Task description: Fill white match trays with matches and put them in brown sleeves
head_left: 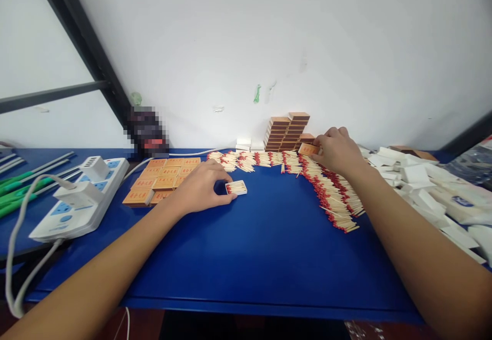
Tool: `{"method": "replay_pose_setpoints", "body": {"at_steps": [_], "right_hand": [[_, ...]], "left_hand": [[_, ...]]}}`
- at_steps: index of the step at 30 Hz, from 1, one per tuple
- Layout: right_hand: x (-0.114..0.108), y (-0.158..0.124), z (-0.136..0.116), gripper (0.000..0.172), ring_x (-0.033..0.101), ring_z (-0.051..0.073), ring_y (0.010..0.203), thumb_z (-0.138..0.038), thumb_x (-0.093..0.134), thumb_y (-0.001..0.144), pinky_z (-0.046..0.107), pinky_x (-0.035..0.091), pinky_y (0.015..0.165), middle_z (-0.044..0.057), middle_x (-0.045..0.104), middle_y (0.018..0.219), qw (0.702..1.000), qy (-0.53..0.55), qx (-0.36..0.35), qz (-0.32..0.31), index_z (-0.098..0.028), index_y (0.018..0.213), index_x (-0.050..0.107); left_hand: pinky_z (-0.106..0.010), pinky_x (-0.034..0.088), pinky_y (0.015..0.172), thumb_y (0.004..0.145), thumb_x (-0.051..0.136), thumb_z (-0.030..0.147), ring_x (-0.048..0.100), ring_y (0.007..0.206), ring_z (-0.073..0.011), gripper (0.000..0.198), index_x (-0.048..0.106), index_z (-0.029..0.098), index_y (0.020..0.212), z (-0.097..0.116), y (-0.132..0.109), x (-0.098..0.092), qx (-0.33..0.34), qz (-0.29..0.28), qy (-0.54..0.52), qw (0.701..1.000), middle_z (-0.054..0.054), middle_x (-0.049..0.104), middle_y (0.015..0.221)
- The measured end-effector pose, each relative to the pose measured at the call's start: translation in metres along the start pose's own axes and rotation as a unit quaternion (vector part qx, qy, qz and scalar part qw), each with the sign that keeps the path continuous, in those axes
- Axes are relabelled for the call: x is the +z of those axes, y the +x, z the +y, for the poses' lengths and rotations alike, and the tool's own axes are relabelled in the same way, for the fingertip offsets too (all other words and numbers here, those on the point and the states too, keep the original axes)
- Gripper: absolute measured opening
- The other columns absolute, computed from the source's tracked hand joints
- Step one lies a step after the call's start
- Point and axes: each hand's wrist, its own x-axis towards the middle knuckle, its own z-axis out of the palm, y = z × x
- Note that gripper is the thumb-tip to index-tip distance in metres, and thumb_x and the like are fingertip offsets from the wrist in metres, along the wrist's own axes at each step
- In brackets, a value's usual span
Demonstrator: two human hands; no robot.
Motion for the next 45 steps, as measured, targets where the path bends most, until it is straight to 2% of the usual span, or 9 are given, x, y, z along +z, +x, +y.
{"method": "replay_pose_setpoints", "body": {"at_steps": [7,10,13,16,19,21,27,32,45], "right_hand": [[-0.006,-0.001,-0.001,0.025,0.054,0.039,0.115,-0.043,0.070,0.089,0.045,0.047,0.087,0.019,0.066,0.107,0.999,0.044,0.013,0.007,-0.019,0.095,0.071],[-0.023,-0.002,-0.005,0.030,0.058,0.035,0.107,-0.051,0.068,0.091,0.043,0.046,0.084,0.016,0.069,0.096,0.991,0.131,0.022,0.012,-0.021,0.090,0.069],[-0.049,-0.007,-0.019,0.038,0.064,0.028,0.088,-0.058,0.072,0.087,0.040,0.047,0.076,0.012,0.072,0.090,0.960,0.275,0.059,-0.003,-0.023,0.100,0.069],[-0.073,-0.015,-0.048,0.046,0.068,0.027,0.086,-0.066,0.073,0.083,0.039,0.051,0.075,0.010,0.076,0.094,0.910,0.402,-0.010,-0.100,-0.023,0.101,0.073],[-0.084,-0.025,-0.079,0.047,0.069,0.027,0.088,-0.067,0.074,0.082,0.039,0.052,0.075,0.008,0.077,0.095,0.865,0.422,-0.103,-0.251,-0.024,0.101,0.077],[-0.082,-0.031,-0.094,0.046,0.069,0.026,0.088,-0.066,0.073,0.083,0.038,0.052,0.074,0.009,0.077,0.096,0.855,0.406,-0.132,-0.293,-0.023,0.099,0.077],[-0.072,-0.042,-0.107,0.061,0.067,0.026,0.091,-0.062,0.082,0.077,0.036,0.052,0.072,0.010,0.073,0.109,0.874,0.360,-0.156,-0.288,-0.023,0.123,0.072],[-0.067,-0.043,-0.117,0.041,0.066,0.023,0.085,-0.051,0.077,0.083,0.034,0.049,0.071,0.008,0.072,0.096,0.872,0.364,-0.186,-0.271,-0.021,0.112,0.075],[-0.064,-0.041,-0.118,0.046,0.065,0.020,0.077,-0.052,0.079,0.082,0.032,0.048,0.069,0.004,0.071,0.087,0.857,0.414,-0.163,-0.259,-0.020,0.115,0.074]], "left_hand": [[-0.042,0.049,0.090,0.089,0.077,0.044,0.065,0.096,-0.0256,0.026,0.079,0.021,0.100,0.000,0.000,0.000,0.003,0.001,-0.005,1.000,-0.006,0.074,0.092],[-0.042,0.050,0.090,0.090,0.076,0.043,0.065,0.097,-0.0260,0.026,0.079,0.020,0.102,0.000,0.001,0.000,0.003,0.003,-0.001,1.000,-0.006,0.075,0.094],[-0.043,0.050,0.093,0.091,0.076,0.041,0.066,0.103,-0.0275,0.027,0.078,0.018,0.106,0.000,0.000,0.000,-0.005,0.010,0.007,1.000,-0.007,0.077,0.101],[-0.043,0.050,0.094,0.091,0.075,0.040,0.066,0.105,-0.0284,0.027,0.077,0.018,0.106,-0.001,-0.001,-0.001,-0.007,0.024,0.012,1.000,-0.008,0.078,0.104],[-0.043,0.051,0.093,0.090,0.076,0.039,0.066,0.105,-0.0284,0.026,0.077,0.018,0.106,-0.002,-0.001,-0.002,-0.005,0.034,0.012,0.999,-0.008,0.079,0.104],[-0.043,0.051,0.093,0.090,0.076,0.039,0.066,0.105,-0.0283,0.027,0.077,0.017,0.106,-0.002,-0.001,-0.002,-0.006,0.031,0.013,0.999,-0.008,0.079,0.104],[-0.044,0.050,0.092,0.090,0.075,0.042,0.066,0.104,-0.0288,0.029,0.077,0.019,0.106,-0.001,-0.001,-0.002,-0.019,0.018,0.017,1.000,-0.007,0.079,0.102],[-0.043,0.050,0.090,0.090,0.074,0.044,0.067,0.103,-0.0292,0.030,0.078,0.019,0.106,0.001,-0.002,-0.001,-0.024,0.008,0.016,1.000,-0.008,0.080,0.104],[-0.039,0.050,0.087,0.089,0.076,0.044,0.069,0.097,-0.0258,0.029,0.079,0.019,0.105,-0.002,0.000,-0.001,-0.014,0.012,-0.020,1.000,-0.005,0.080,0.103]]}}
